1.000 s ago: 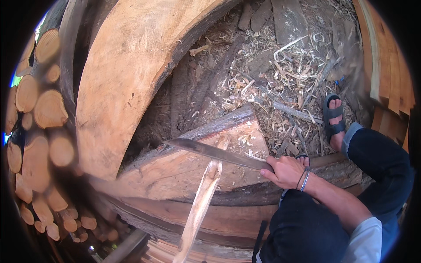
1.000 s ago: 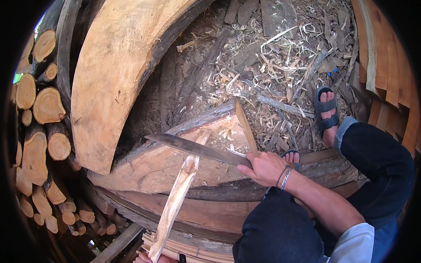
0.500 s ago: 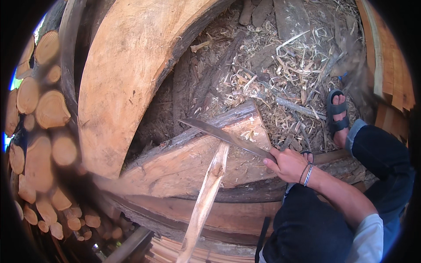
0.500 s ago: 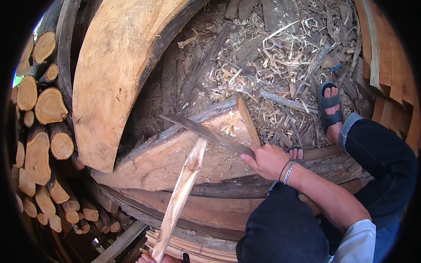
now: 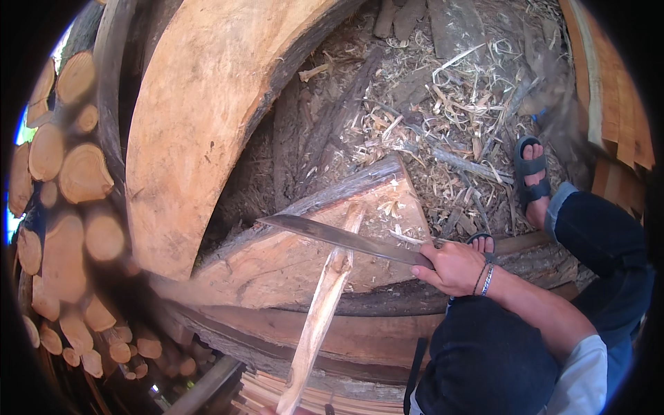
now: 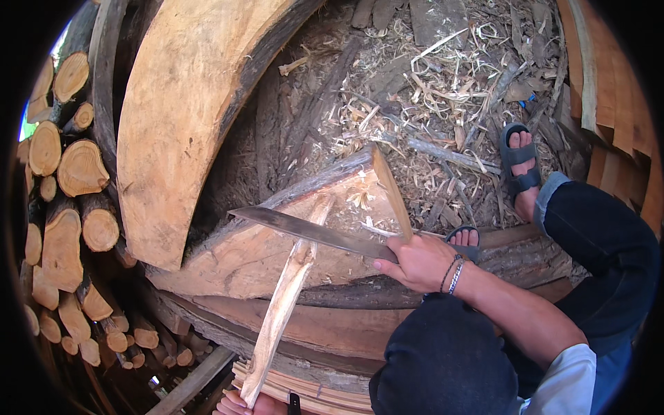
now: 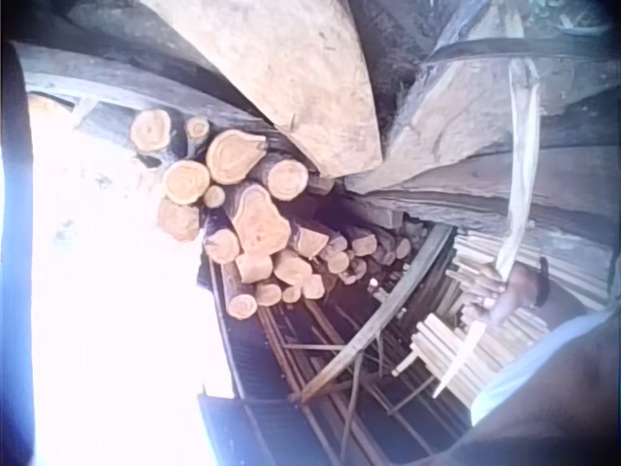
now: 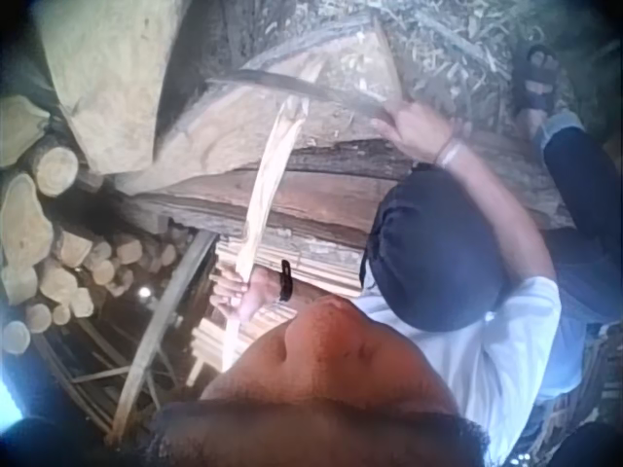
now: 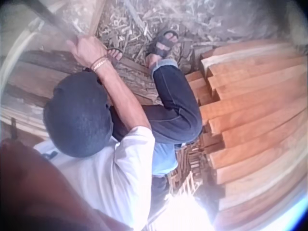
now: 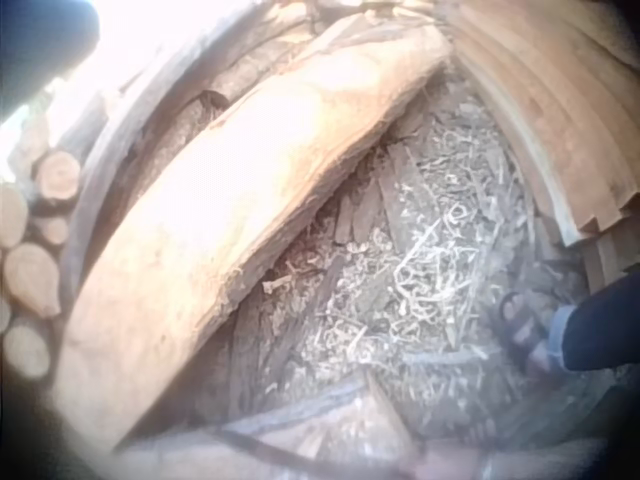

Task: The person carves a piece of wood with a machete, shaving off thin strips from the surface to taper and shape one end.

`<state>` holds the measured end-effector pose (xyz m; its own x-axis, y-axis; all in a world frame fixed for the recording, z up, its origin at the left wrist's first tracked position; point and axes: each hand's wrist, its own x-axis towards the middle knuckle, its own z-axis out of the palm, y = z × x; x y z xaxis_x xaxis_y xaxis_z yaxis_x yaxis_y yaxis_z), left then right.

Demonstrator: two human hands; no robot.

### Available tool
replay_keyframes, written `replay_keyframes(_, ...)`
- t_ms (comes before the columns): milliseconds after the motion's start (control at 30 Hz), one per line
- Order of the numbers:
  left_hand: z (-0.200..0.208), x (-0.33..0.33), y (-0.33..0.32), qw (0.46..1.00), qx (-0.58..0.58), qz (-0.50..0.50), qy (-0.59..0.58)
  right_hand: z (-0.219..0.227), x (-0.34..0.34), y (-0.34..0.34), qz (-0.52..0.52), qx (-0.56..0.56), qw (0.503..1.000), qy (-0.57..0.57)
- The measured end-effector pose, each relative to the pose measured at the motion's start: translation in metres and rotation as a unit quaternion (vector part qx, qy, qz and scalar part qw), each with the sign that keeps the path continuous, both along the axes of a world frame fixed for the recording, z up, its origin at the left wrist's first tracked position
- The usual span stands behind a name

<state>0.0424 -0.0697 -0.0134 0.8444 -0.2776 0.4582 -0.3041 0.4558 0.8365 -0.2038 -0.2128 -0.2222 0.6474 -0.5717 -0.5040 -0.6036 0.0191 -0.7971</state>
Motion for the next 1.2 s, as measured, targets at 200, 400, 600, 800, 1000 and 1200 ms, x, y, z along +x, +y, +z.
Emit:
replay_keyframes(200,0.0,-0.01,-0.006,1.0,-0.007,-0.003,-0.009,0.012,-0.001,-0.012,0.01,-0.016,0.998,0.056)
replay_keyframes(400,0.002,-0.016,-0.007,1.0,-0.02,-0.006,-0.011,0.001,-0.005,-0.002,-0.039,0.015,0.999,0.031)
replay_keyframes(600,0.001,-0.014,-0.009,1.0,-0.02,-0.01,-0.006,-0.007,-0.004,-0.013,-0.064,0.021,0.994,0.081)
replay_keyframes(800,0.0,-0.011,-0.004,0.999,-0.028,-0.037,0.004,-0.01,-0.007,0.003,-0.065,0.017,0.997,0.04)
replay_keyframes(1000,0.002,-0.012,-0.007,0.997,-0.036,-0.068,0.005,-0.009,-0.006,-0.005,-0.085,0.038,0.994,0.065)
replay_keyframes(1200,0.001,-0.004,-0.004,1.0,-0.022,0.002,0.011,-0.008,-0.009,-0.007,-0.046,0.014,0.997,0.067)
